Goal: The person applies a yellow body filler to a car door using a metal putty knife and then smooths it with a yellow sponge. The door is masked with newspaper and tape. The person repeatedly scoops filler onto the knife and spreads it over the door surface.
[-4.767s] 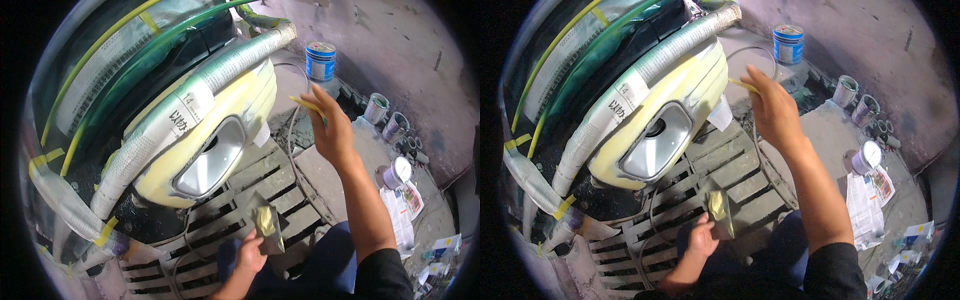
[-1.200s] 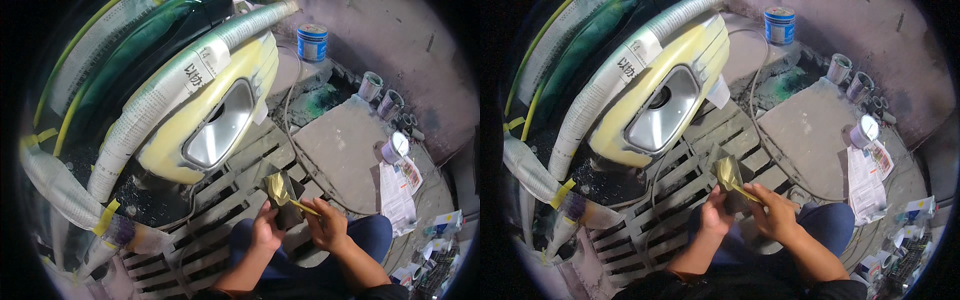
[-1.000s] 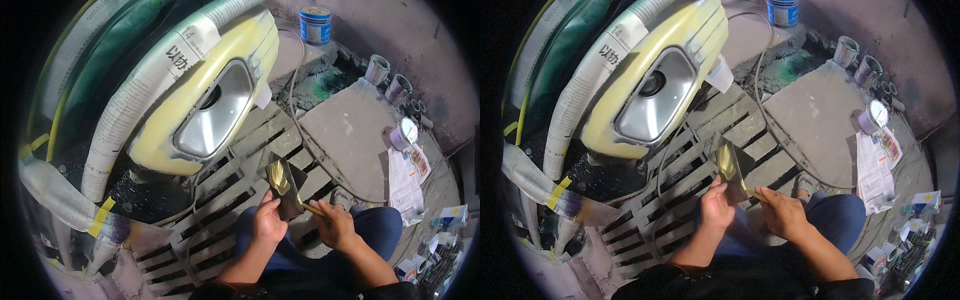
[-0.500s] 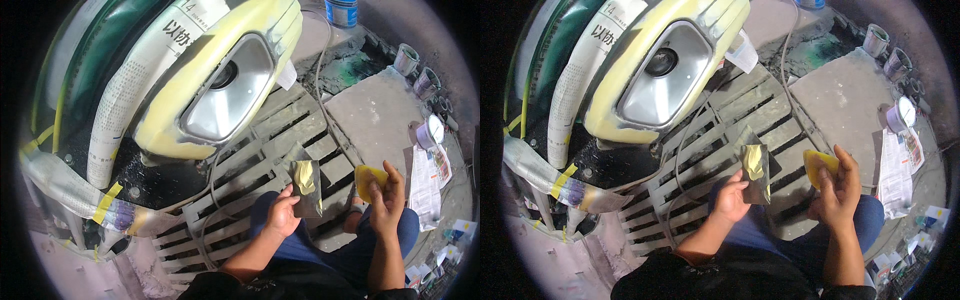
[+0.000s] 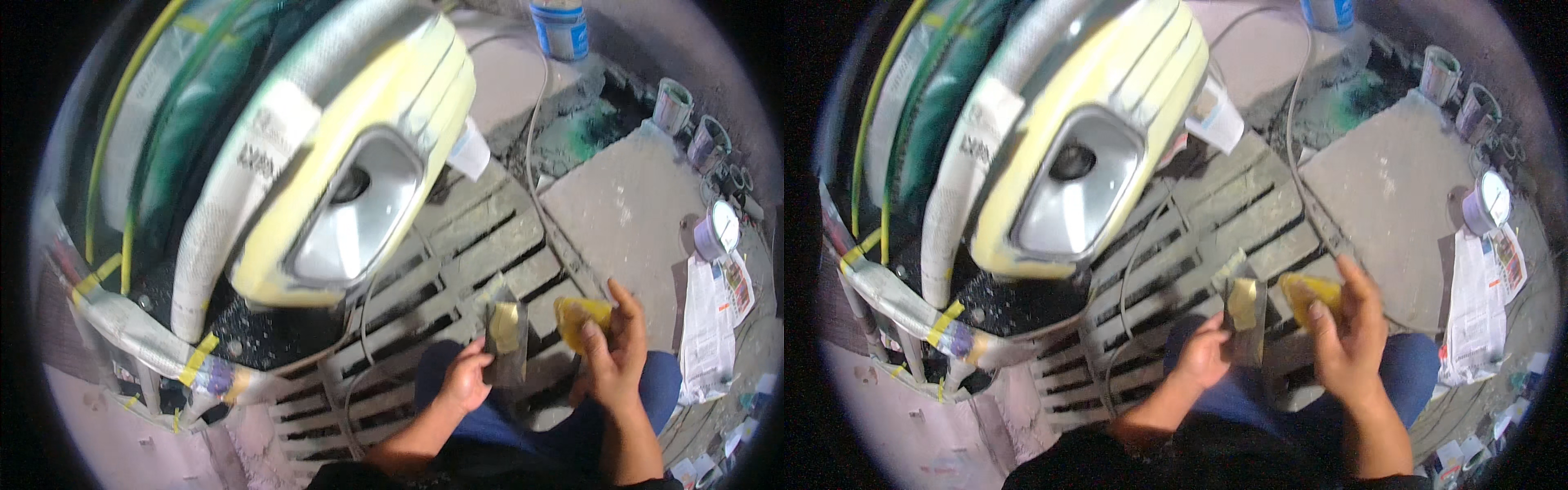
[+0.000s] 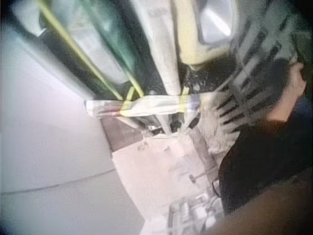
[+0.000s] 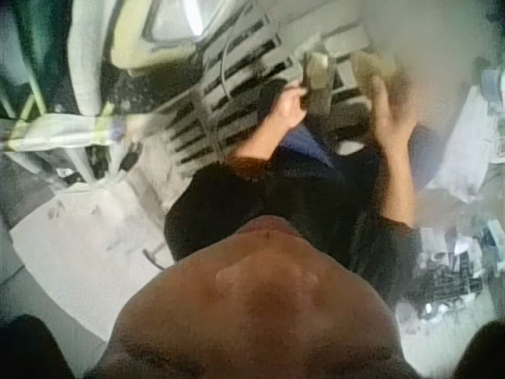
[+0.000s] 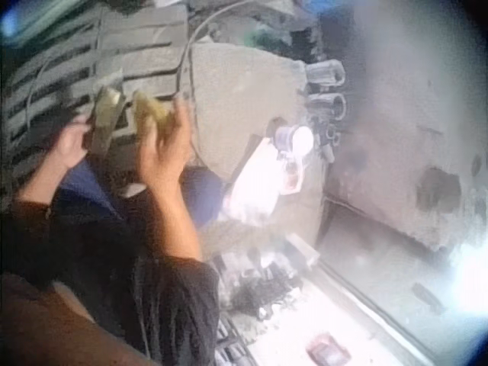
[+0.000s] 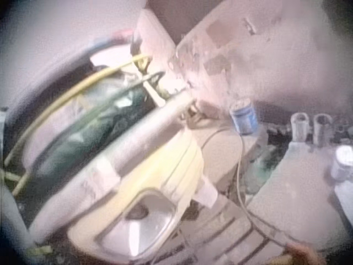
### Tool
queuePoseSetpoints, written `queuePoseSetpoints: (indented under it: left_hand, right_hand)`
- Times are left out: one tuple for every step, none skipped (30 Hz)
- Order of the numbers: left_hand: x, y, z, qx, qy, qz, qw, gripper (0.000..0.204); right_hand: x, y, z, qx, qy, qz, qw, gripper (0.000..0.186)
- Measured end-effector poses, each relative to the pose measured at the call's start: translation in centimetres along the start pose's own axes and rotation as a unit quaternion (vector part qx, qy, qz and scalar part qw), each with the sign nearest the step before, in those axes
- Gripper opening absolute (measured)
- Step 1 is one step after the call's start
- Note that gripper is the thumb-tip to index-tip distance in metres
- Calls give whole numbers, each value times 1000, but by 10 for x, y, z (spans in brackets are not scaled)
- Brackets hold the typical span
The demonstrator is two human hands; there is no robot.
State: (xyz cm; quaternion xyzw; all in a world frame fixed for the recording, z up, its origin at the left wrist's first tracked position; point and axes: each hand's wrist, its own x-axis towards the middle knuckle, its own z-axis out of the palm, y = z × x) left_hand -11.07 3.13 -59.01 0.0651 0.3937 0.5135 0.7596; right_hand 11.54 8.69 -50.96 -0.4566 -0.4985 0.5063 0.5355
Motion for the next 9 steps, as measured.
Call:
queuePoseSetpoints:
  left_hand:
    - [3,-1,3,5,8,4,1000,54]
    - [4,-2,7,9,20,9,1000,55]
    - [5,-3,8,10,37,10,999,55]
    - [8,-4,8,13,36,9,999,55]
    - [13,-6,9,14,34,4,999,55]
    - [19,-6,11,15,33,0,999,55]
    - [24,-7,15,15,30,-3,999,56]
    - [30,-9,15,21,14,2,1000,58]
    - [38,-14,9,27,-2,7,1000,60]
  right_hand:
    - [4,1,-4,-61,-5,-29,998,49]
    - [8,-3,-2,-38,1,-33,999,48]
    - [13,-3,-3,-37,-10,-38,999,48]
    - [19,-4,-5,-37,-22,-42,998,48]
    - [26,-1,-5,-16,-17,-53,998,47]
    - [33,3,-7,-5,-13,-51,999,46]
    - [40,6,-9,6,-9,-48,999,46]
    - [47,11,-10,19,-9,-44,999,46]
    - [53,15,-13,25,-19,-46,998,47]
